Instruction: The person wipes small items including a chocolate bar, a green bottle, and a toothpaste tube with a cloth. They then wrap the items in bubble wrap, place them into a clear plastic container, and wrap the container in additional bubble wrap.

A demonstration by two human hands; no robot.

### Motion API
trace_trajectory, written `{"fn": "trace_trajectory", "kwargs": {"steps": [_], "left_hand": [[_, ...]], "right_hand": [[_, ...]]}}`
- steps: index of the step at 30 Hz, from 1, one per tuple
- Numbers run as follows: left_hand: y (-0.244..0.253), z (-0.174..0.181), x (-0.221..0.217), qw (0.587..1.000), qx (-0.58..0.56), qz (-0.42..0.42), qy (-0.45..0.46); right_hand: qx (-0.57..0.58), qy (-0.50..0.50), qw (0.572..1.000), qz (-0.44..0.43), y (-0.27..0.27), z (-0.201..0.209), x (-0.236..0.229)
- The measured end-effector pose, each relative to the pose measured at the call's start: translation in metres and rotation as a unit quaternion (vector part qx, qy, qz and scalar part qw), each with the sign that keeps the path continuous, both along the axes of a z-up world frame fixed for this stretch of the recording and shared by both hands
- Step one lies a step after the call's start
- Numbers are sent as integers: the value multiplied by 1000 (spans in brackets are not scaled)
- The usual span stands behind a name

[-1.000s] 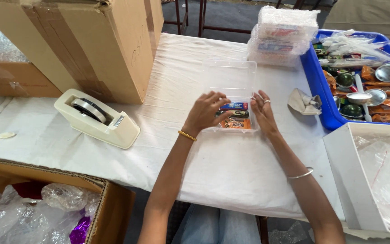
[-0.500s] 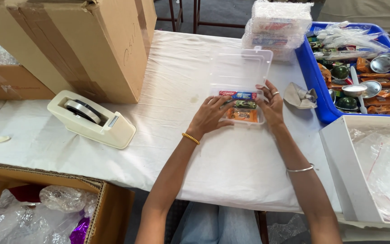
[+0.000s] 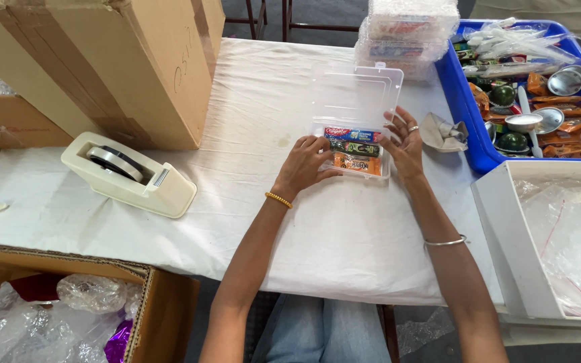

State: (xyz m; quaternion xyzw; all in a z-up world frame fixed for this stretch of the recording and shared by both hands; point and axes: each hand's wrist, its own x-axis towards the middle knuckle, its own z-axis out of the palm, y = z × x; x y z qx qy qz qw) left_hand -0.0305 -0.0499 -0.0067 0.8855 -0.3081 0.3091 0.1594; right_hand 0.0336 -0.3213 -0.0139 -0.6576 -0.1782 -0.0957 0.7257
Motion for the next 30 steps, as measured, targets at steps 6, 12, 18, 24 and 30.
{"fn": "trace_trajectory", "kwargs": {"steps": [6,12,18,24,30], "left_hand": [[-3,-13,5,996,12,50,71],[-10,-18,7,991,0,122,58],[-5,-14,9,979,20,199,28],[2,-24,17,983,13,183,26],[12,-21,16,984,-28,175,-20]], "right_hand": [[-40,-52,998,-18,-7,4,-1],[-153,-108,981,-55,2,6,-10],[-231,-174,953,-86,17,29,-31],[-272,-205,928,-150,16,39,-33],[-333,-232,913,-35,1,66,-43]]}}
